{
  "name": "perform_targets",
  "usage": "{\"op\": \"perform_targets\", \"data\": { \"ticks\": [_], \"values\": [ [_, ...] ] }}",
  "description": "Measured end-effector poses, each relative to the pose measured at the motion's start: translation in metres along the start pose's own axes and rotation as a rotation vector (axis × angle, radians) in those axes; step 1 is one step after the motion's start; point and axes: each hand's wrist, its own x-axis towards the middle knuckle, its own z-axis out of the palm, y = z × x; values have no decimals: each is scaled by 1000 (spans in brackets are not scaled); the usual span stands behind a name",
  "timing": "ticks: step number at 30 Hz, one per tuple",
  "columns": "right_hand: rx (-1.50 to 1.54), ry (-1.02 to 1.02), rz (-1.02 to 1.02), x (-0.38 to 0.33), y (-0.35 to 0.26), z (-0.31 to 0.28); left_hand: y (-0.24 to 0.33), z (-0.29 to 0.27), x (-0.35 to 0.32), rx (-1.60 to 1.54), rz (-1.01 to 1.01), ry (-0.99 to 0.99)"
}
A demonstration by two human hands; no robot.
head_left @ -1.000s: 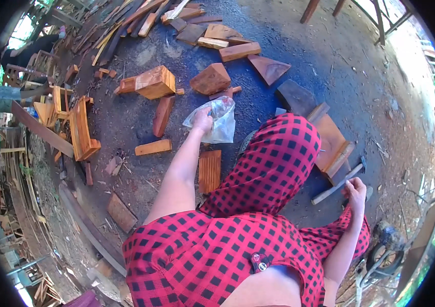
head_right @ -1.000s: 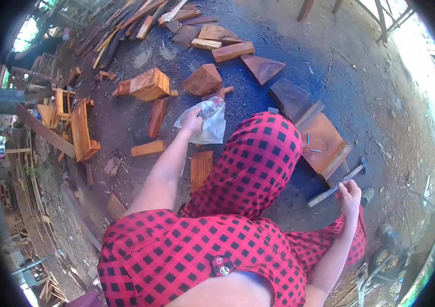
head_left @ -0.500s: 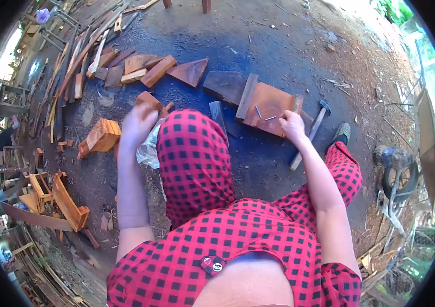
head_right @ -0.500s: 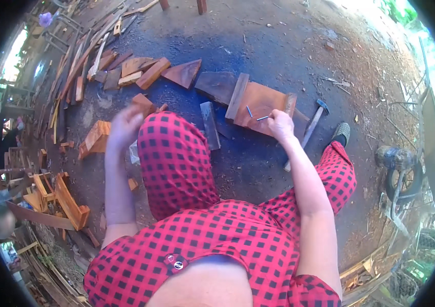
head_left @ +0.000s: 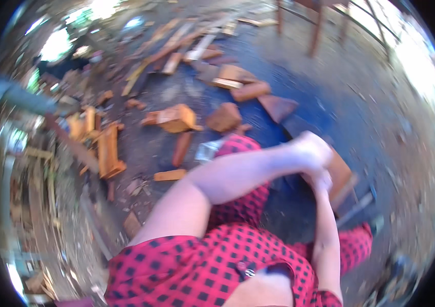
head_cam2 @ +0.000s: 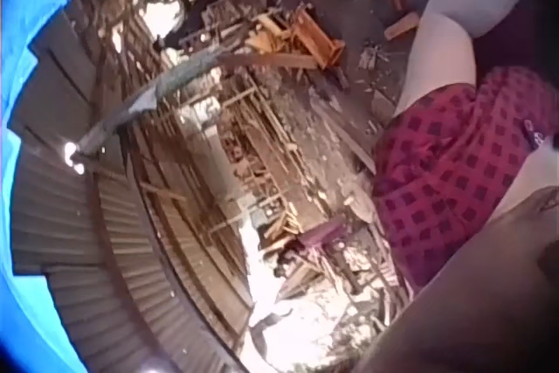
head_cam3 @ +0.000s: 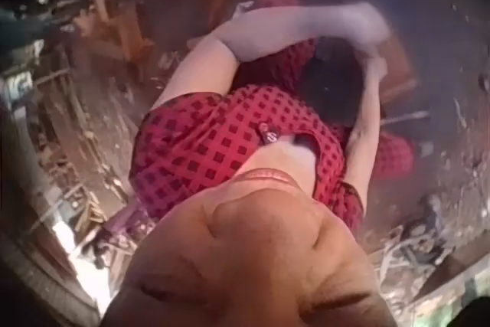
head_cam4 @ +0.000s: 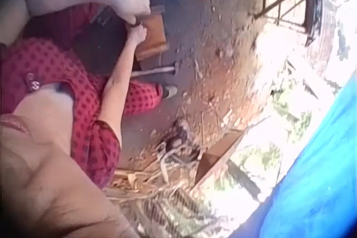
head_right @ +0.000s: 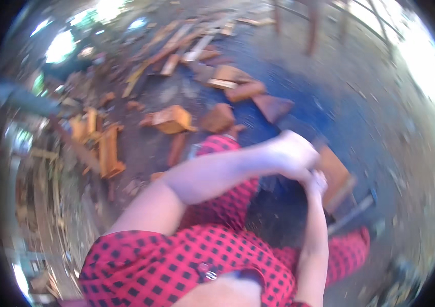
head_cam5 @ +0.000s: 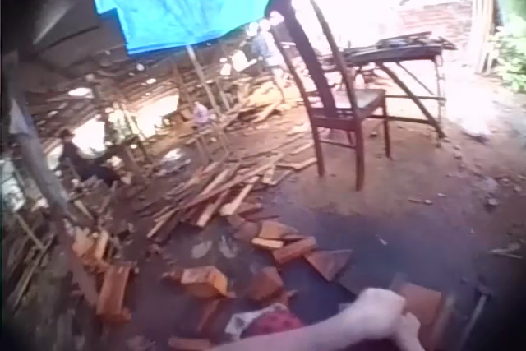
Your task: Assembling and nailing together small wood blocks to create a structure.
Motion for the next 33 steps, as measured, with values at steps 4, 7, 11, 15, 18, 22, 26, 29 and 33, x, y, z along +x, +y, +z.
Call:
{"op": "perform_targets", "data": {
  "ticks": [4, 7, 11, 15, 18, 22, 26, 29, 33],
  "values": [
    [-94, 100, -24, 3, 0, 18, 11, -8, 5, -83, 65, 156],
    [0, 196, -96, 16, -3, 35, 6, 8, 12, -31, 21, 174],
    [358, 140, 59, 38, 13, 52, -2, 11, 15, 21, -53, 139],
    [270, 23, 34, 2, 35, -10, -2, 4, 34, -55, 23, 119],
    [1106, 80, 406, 10, -4, -50, -17, -34, 10, -91, -125, 18],
    [1328, 185, 101, 21, -7, -63, -51, -11, 27, -259, -184, 391],
    [1574, 167, 75, -24, -17, -117, -32, -6, 44, -410, -133, 370],
    [1612, 184, 28, -49, -17, -148, -17, 6, 63, -571, -61, 291],
    [1640, 148, 14, -91, -17, -175, 23, 14, 54, -1079, 0, 80]
  ]
}}
